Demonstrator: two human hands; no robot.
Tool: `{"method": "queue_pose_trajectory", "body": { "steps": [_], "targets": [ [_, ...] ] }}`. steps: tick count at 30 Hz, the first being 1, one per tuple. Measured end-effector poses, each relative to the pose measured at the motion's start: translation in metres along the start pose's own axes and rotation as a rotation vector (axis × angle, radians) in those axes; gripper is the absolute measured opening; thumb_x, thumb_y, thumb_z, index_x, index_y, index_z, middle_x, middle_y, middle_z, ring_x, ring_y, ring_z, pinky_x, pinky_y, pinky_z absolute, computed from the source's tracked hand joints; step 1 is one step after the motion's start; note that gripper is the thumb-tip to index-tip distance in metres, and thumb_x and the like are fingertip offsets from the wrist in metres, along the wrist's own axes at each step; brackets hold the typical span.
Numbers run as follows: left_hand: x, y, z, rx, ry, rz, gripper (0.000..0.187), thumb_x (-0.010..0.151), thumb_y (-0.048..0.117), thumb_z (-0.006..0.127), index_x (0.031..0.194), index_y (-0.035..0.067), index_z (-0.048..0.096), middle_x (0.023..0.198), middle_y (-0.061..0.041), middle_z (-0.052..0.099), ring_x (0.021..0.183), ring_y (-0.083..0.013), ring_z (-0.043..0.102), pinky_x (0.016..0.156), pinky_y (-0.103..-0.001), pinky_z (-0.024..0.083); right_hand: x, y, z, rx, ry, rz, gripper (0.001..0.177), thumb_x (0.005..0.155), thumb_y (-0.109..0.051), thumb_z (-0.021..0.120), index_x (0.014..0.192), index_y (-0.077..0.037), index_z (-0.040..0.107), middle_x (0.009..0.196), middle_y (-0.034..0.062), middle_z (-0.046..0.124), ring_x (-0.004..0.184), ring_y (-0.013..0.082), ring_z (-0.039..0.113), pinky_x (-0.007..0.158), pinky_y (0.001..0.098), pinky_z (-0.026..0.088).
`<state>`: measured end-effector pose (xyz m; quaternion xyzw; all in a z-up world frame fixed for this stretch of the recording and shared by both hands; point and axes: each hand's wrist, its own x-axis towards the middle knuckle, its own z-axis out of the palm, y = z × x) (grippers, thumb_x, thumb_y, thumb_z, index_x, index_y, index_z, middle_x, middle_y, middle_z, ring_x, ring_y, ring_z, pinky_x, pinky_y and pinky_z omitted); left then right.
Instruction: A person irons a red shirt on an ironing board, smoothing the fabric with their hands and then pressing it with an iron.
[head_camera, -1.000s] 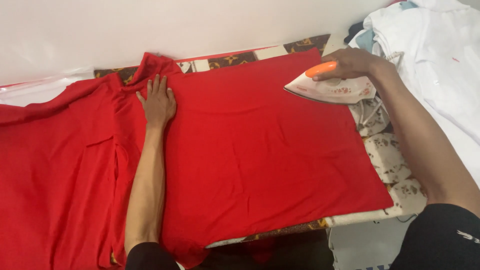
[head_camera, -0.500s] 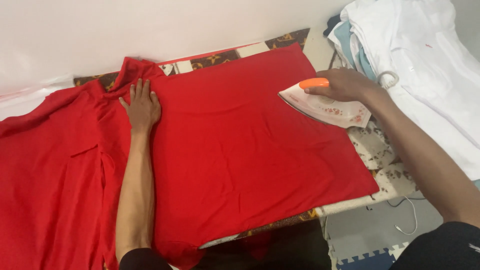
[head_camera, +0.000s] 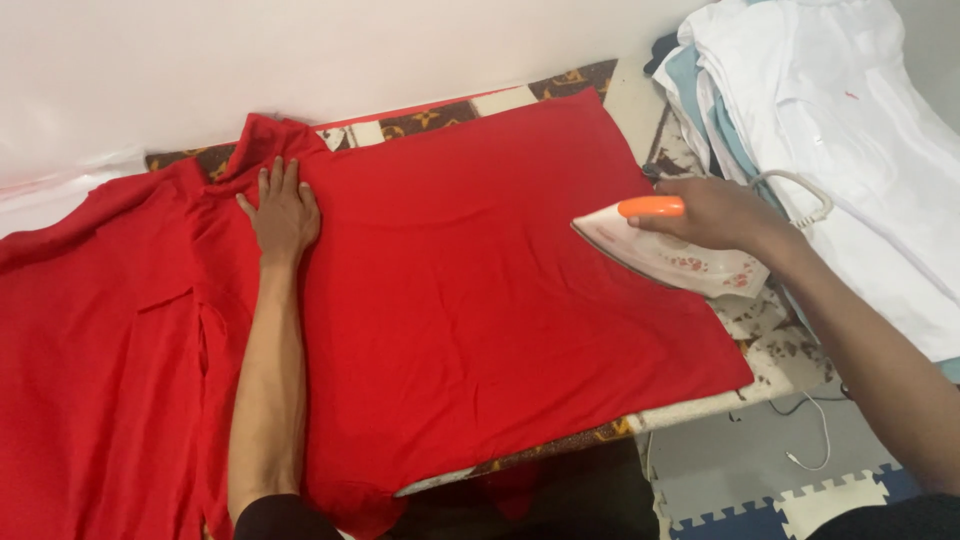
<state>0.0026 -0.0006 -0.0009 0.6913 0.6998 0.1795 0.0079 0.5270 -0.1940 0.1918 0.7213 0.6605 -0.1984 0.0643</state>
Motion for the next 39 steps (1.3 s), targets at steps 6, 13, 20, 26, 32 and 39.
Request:
{"method": "queue_pose_trajectory", "body": {
  "steps": [6, 13, 20, 26, 32, 39],
  "targets": [
    [-0.002, 0.003, -0.005, 0.001, -0.023, -0.010, 0.056, 0.108, 0.031, 0.029, 0.162, 0.018, 0.039, 0.170, -0.005, 0.029, 0.156, -0.0293, 0.022, 0.119, -0.073, 0.010, -0.011, 0.004, 0.006, -0.091, -0.050, -0.105, 0.057, 0.084, -0.067, 0.065, 0.120, -0.022, 0.069, 0.100, 0.0256, 0.078, 0.105, 0.0458, 0.071, 0.093, 0.0483, 0.054],
    [-0.007, 0.018, -0.022, -0.076, -0.032, 0.003, 0.058, 0.105, 0.029, 0.026, 0.159, 0.010, 0.037, 0.167, -0.009, 0.029, 0.154, -0.0363, 0.021, 0.116, -0.074, 0.005, 0.000, 0.030, 0.015, -0.206, -0.244, -0.279, 0.054, 0.071, -0.068, 0.071, 0.115, -0.036, 0.072, 0.103, -0.0133, 0.078, 0.089, 0.0104, 0.068, 0.077, 0.0286, 0.043],
    [-0.003, 0.006, -0.005, 0.015, -0.016, -0.018, 0.056, 0.107, 0.030, 0.029, 0.161, 0.019, 0.039, 0.170, -0.004, 0.030, 0.156, -0.0284, 0.023, 0.119, -0.073, 0.011, 0.016, -0.007, 0.012, 0.003, 0.182, 0.058, 0.066, 0.092, -0.069, 0.056, 0.131, -0.017, 0.070, 0.109, 0.0270, 0.076, 0.106, 0.0476, 0.071, 0.087, 0.0499, 0.054],
    [-0.002, 0.006, -0.003, -0.003, 0.011, -0.031, 0.055, 0.107, 0.030, 0.031, 0.160, 0.019, 0.041, 0.169, -0.004, 0.031, 0.156, -0.0289, 0.024, 0.119, -0.074, 0.011, 0.094, -0.018, 0.008, 0.070, 0.257, 0.009, 0.070, 0.096, -0.074, 0.053, 0.121, -0.012, 0.073, 0.080, 0.0213, 0.069, 0.083, 0.0448, 0.071, 0.075, 0.0499, 0.053],
    [-0.007, 0.011, -0.007, -0.011, 0.033, -0.010, 0.055, 0.107, 0.027, 0.033, 0.158, 0.016, 0.045, 0.168, -0.007, 0.034, 0.154, -0.0312, 0.027, 0.117, -0.074, 0.013, 0.140, -0.055, -0.009, 0.132, 0.289, -0.122, 0.072, 0.101, -0.067, 0.056, 0.127, -0.001, 0.068, 0.081, 0.0266, 0.062, 0.081, 0.0487, 0.067, 0.070, 0.0567, 0.053],
    [-0.002, 0.007, -0.007, -0.019, 0.016, -0.011, 0.055, 0.107, 0.028, 0.033, 0.159, 0.016, 0.044, 0.168, -0.007, 0.033, 0.155, -0.0316, 0.025, 0.117, -0.075, 0.012, 0.110, -0.095, -0.008, 0.027, 0.058, -0.361, 0.073, 0.095, -0.066, 0.052, 0.136, -0.005, 0.063, 0.130, 0.0305, 0.064, 0.123, 0.0547, 0.057, 0.100, 0.0616, 0.045]
  ]
}}
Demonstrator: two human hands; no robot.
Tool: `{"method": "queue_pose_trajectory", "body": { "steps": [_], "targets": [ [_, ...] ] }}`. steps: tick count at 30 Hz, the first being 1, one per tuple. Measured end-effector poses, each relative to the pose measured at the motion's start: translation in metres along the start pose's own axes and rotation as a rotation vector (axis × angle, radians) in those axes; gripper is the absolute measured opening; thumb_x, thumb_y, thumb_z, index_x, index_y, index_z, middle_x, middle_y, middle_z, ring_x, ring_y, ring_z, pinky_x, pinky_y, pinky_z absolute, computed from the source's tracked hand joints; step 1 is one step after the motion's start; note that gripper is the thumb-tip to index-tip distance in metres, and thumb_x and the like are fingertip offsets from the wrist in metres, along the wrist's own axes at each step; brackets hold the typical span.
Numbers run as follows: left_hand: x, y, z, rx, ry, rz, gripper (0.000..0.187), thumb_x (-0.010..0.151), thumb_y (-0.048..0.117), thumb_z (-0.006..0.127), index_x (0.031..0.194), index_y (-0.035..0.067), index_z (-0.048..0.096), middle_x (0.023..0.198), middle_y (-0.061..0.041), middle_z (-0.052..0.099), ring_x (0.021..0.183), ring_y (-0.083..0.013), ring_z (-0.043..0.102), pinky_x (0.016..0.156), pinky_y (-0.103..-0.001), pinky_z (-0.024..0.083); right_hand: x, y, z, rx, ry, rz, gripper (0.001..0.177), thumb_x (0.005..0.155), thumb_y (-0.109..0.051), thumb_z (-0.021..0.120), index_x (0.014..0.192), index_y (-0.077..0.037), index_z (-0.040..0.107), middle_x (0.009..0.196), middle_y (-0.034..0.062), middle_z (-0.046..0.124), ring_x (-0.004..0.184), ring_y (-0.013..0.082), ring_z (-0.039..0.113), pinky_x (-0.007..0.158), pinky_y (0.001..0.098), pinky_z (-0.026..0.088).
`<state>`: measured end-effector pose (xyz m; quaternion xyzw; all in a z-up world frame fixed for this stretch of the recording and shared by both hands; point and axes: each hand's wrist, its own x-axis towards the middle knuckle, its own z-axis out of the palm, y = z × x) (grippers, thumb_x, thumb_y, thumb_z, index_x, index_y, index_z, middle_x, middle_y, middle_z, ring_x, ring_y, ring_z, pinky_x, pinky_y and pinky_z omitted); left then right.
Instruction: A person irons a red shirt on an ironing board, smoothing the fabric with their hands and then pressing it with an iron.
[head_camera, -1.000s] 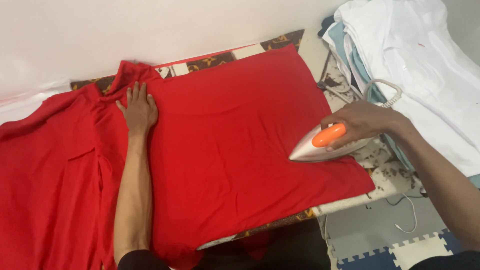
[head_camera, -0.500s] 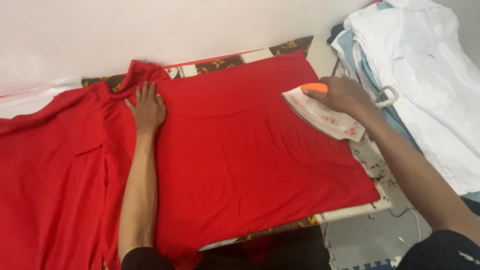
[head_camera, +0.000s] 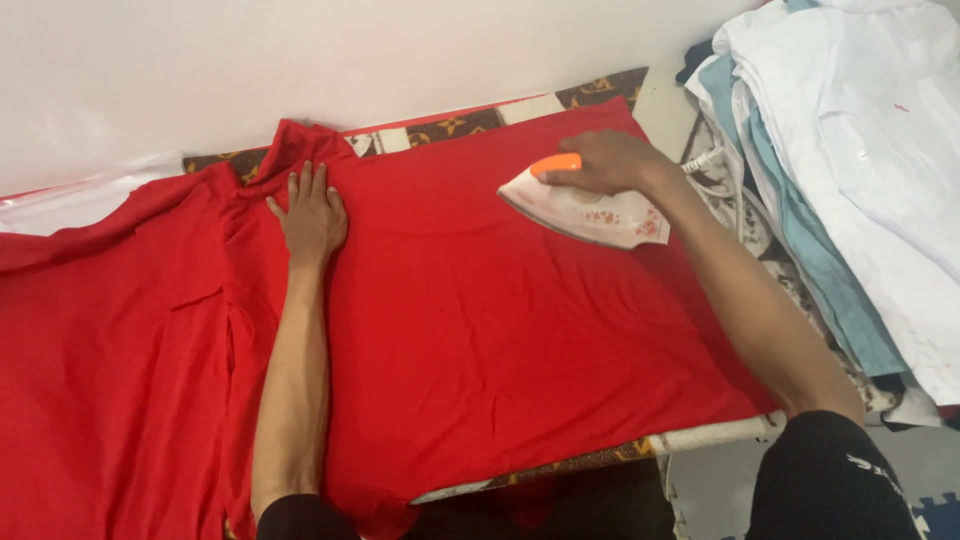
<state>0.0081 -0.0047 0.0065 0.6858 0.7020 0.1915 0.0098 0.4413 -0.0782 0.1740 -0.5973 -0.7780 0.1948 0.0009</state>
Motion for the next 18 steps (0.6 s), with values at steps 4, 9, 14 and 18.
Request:
{"method": "queue_pose_trajectory", "body": {
  "steps": [4, 9, 14, 18],
  "targets": [
    [0.001, -0.004, 0.005, 0.022, 0.006, -0.001, 0.055, 0.107, 0.028, 0.034, 0.159, 0.016, 0.044, 0.169, -0.006, 0.032, 0.155, -0.0317, 0.025, 0.117, -0.075, 0.013, -0.039, -0.030, 0.015, -0.103, -0.107, -0.046, 0.065, 0.091, -0.071, 0.051, 0.131, -0.021, 0.064, 0.123, 0.0199, 0.070, 0.119, 0.0477, 0.063, 0.098, 0.0578, 0.049],
    [0.001, -0.003, 0.004, 0.035, -0.010, 0.000, 0.055, 0.107, 0.029, 0.032, 0.160, 0.018, 0.041, 0.169, -0.005, 0.031, 0.155, -0.0314, 0.025, 0.118, -0.075, 0.013, -0.101, -0.064, 0.018, -0.211, -0.303, -0.125, 0.050, 0.086, -0.064, 0.064, 0.125, -0.033, 0.067, 0.107, 0.0079, 0.079, 0.107, 0.0377, 0.072, 0.098, 0.0508, 0.054],
    [0.003, -0.005, 0.007, 0.050, -0.007, -0.008, 0.055, 0.107, 0.030, 0.032, 0.160, 0.019, 0.042, 0.169, -0.005, 0.031, 0.156, -0.0305, 0.025, 0.118, -0.074, 0.012, -0.105, -0.062, 0.018, -0.207, -0.331, -0.155, 0.049, 0.080, -0.068, 0.068, 0.116, -0.035, 0.072, 0.107, 0.0035, 0.080, 0.108, 0.0347, 0.073, 0.097, 0.0482, 0.054],
    [0.004, -0.007, 0.009, 0.039, 0.005, -0.001, 0.054, 0.108, 0.030, 0.033, 0.159, 0.019, 0.043, 0.169, -0.004, 0.032, 0.155, -0.0302, 0.026, 0.118, -0.074, 0.013, -0.076, -0.050, 0.020, -0.147, -0.085, 0.028, 0.054, 0.089, -0.067, 0.058, 0.121, -0.026, 0.070, 0.107, 0.0137, 0.078, 0.106, 0.0415, 0.072, 0.093, 0.0518, 0.054]
  ]
}}
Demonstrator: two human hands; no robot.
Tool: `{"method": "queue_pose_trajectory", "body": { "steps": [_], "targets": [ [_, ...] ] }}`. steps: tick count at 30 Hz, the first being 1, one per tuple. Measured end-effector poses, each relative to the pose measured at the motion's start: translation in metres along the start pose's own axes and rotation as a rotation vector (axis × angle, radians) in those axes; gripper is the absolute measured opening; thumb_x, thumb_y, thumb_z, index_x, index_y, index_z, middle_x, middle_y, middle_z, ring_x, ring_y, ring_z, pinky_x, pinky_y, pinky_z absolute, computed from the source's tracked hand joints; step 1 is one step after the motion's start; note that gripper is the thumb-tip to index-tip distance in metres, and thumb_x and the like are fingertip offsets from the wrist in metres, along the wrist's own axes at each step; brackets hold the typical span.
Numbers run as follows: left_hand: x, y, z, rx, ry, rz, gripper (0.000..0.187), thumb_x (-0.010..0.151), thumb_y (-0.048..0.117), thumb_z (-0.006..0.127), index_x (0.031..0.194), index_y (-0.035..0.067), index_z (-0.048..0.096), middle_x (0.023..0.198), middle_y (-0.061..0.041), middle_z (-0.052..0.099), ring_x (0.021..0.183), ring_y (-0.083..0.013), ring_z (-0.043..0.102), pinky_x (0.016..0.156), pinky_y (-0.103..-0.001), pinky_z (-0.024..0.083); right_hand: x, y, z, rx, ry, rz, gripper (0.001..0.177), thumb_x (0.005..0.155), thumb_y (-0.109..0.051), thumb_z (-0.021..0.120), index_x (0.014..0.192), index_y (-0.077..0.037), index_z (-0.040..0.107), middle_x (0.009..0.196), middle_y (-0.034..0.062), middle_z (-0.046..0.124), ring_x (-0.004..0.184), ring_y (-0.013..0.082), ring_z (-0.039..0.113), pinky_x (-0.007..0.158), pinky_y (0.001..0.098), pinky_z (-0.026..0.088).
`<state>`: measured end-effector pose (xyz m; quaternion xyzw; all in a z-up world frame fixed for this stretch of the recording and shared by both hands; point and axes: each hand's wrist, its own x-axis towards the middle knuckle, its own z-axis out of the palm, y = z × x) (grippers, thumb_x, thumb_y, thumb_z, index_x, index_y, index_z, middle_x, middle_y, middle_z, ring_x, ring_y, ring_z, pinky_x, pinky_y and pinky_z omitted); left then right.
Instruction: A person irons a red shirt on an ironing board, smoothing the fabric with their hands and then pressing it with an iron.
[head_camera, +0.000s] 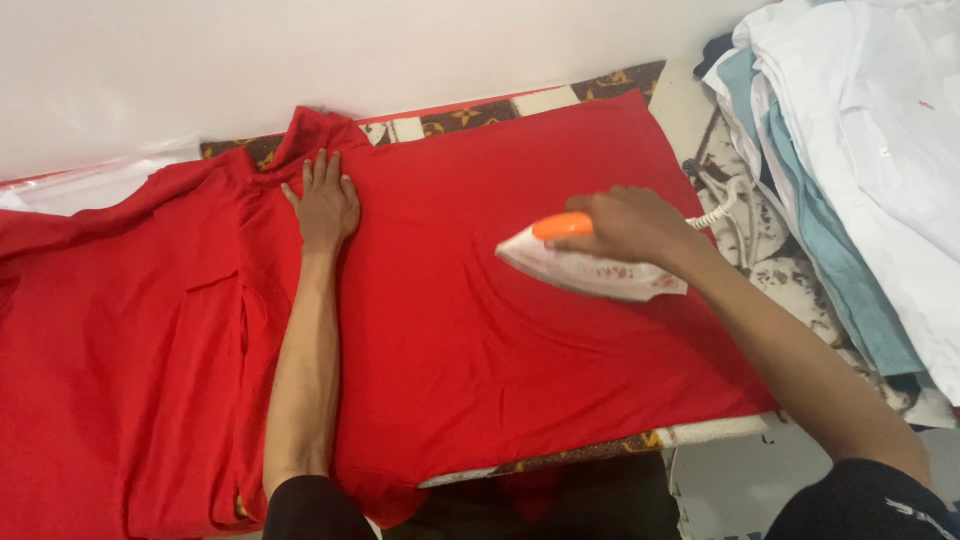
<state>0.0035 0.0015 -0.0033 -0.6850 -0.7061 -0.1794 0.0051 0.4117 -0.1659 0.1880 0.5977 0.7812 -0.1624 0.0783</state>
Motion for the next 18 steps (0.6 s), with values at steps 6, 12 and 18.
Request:
{"method": "queue_pose_trajectory", "body": {
  "steps": [6, 12, 18],
  "targets": [
    [0.000, 0.003, -0.002, -0.008, -0.005, -0.011, 0.055, 0.107, 0.030, 0.032, 0.160, 0.020, 0.042, 0.169, -0.003, 0.031, 0.156, -0.0292, 0.024, 0.118, -0.073, 0.012, 0.062, 0.034, -0.008, 0.034, 0.204, 0.139, 0.066, 0.094, -0.072, 0.054, 0.130, -0.020, 0.070, 0.113, 0.0242, 0.074, 0.108, 0.0471, 0.069, 0.089, 0.0517, 0.052],
    [0.001, -0.001, 0.003, 0.000, -0.002, -0.005, 0.055, 0.107, 0.030, 0.033, 0.160, 0.019, 0.043, 0.169, -0.004, 0.032, 0.156, -0.0297, 0.025, 0.118, -0.074, 0.012, 0.105, 0.057, -0.011, 0.039, 0.262, 0.066, 0.070, 0.097, -0.070, 0.056, 0.132, -0.010, 0.069, 0.097, 0.0263, 0.075, 0.092, 0.0476, 0.073, 0.084, 0.0561, 0.052],
    [-0.001, 0.000, 0.001, -0.007, 0.005, 0.010, 0.055, 0.107, 0.030, 0.034, 0.160, 0.018, 0.043, 0.168, -0.006, 0.033, 0.155, -0.0315, 0.026, 0.117, -0.075, 0.012, 0.080, 0.062, -0.001, -0.085, 0.001, -0.057, 0.070, 0.082, -0.080, 0.057, 0.136, -0.035, 0.064, 0.126, 0.0096, 0.073, 0.119, 0.0428, 0.065, 0.102, 0.0548, 0.048]
  ]
}}
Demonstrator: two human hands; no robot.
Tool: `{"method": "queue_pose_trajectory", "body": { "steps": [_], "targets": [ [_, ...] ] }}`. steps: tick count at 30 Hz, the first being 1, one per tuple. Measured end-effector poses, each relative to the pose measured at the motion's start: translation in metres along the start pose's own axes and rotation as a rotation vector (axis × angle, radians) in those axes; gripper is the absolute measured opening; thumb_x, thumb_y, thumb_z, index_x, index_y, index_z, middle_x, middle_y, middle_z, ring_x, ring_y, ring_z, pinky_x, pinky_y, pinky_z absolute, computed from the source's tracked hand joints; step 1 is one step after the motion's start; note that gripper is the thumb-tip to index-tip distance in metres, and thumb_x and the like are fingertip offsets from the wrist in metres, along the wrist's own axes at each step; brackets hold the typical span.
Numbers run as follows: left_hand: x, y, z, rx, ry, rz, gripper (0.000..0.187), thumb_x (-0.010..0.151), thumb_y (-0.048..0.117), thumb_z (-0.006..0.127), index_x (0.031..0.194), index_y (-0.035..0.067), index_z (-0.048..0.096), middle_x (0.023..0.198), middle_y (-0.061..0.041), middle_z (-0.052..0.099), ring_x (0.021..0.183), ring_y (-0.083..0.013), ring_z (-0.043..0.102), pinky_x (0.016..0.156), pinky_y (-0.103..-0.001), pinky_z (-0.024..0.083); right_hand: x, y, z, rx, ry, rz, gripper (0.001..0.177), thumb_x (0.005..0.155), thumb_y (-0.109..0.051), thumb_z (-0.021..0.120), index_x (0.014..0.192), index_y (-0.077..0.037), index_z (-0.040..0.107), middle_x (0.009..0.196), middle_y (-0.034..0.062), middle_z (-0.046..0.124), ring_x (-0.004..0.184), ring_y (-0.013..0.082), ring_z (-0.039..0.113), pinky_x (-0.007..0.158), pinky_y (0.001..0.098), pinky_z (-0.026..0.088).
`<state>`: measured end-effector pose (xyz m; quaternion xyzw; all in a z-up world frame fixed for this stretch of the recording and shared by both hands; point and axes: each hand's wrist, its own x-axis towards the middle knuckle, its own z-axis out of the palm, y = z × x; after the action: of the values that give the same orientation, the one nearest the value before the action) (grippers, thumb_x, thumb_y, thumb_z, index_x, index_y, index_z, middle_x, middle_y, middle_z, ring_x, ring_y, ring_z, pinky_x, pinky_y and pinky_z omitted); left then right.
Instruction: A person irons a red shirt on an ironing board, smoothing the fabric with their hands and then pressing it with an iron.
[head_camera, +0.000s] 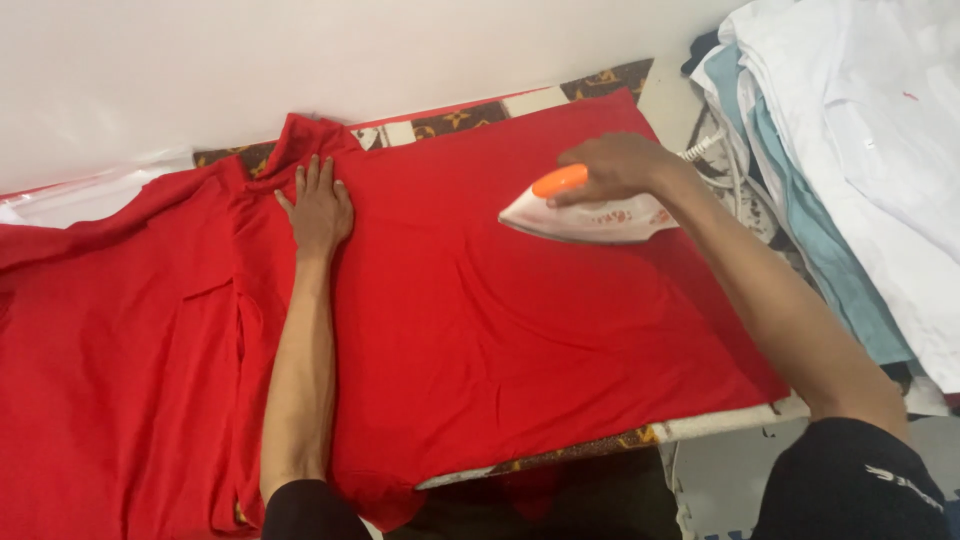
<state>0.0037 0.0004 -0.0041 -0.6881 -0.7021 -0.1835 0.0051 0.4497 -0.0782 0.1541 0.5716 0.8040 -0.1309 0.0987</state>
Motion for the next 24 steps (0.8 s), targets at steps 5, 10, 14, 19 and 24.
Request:
{"method": "queue_pose_trajectory", "body": {
  "steps": [5, 10, 14, 19, 24],
  "targets": [
    [-0.001, 0.002, -0.004, 0.004, -0.022, 0.004, 0.055, 0.107, 0.030, 0.032, 0.160, 0.018, 0.042, 0.169, -0.005, 0.032, 0.155, -0.0316, 0.026, 0.117, -0.075, 0.013, -0.083, -0.028, 0.005, -0.030, -0.164, -0.074, 0.060, 0.079, -0.071, 0.068, 0.127, -0.035, 0.068, 0.117, 0.0058, 0.077, 0.114, 0.0385, 0.069, 0.103, 0.0515, 0.051],
    [-0.003, 0.005, -0.007, 0.002, -0.029, 0.001, 0.056, 0.107, 0.030, 0.032, 0.161, 0.018, 0.041, 0.169, -0.006, 0.031, 0.155, -0.0314, 0.025, 0.117, -0.075, 0.012, -0.157, -0.041, 0.020, -0.029, -0.306, -0.094, 0.053, 0.080, -0.069, 0.067, 0.122, -0.036, 0.070, 0.110, 0.0064, 0.079, 0.108, 0.0368, 0.072, 0.100, 0.0490, 0.053],
    [-0.002, 0.007, -0.009, 0.003, -0.036, -0.004, 0.056, 0.108, 0.030, 0.029, 0.162, 0.018, 0.039, 0.170, -0.006, 0.031, 0.156, -0.0310, 0.023, 0.118, -0.075, 0.012, -0.179, -0.032, 0.031, 0.040, -0.282, -0.078, 0.044, 0.079, -0.067, 0.072, 0.113, -0.038, 0.073, 0.099, 0.0035, 0.081, 0.098, 0.0327, 0.075, 0.092, 0.0455, 0.057],
    [-0.003, 0.005, -0.004, 0.007, -0.032, -0.013, 0.056, 0.109, 0.030, 0.029, 0.162, 0.018, 0.039, 0.170, -0.006, 0.030, 0.157, -0.0302, 0.022, 0.119, -0.074, 0.011, -0.144, -0.001, 0.038, 0.079, -0.107, -0.010, 0.047, 0.077, -0.068, 0.072, 0.109, -0.035, 0.076, 0.094, 0.0096, 0.081, 0.096, 0.0374, 0.075, 0.089, 0.0490, 0.057],
    [-0.004, 0.006, -0.008, -0.014, -0.033, -0.009, 0.056, 0.108, 0.029, 0.030, 0.162, 0.017, 0.040, 0.170, -0.007, 0.031, 0.156, -0.0307, 0.022, 0.118, -0.075, 0.010, -0.067, 0.049, 0.031, 0.034, 0.086, 0.106, 0.055, 0.078, -0.072, 0.069, 0.120, -0.036, 0.072, 0.107, 0.0131, 0.080, 0.108, 0.0413, 0.071, 0.097, 0.0509, 0.053]
  ]
}}
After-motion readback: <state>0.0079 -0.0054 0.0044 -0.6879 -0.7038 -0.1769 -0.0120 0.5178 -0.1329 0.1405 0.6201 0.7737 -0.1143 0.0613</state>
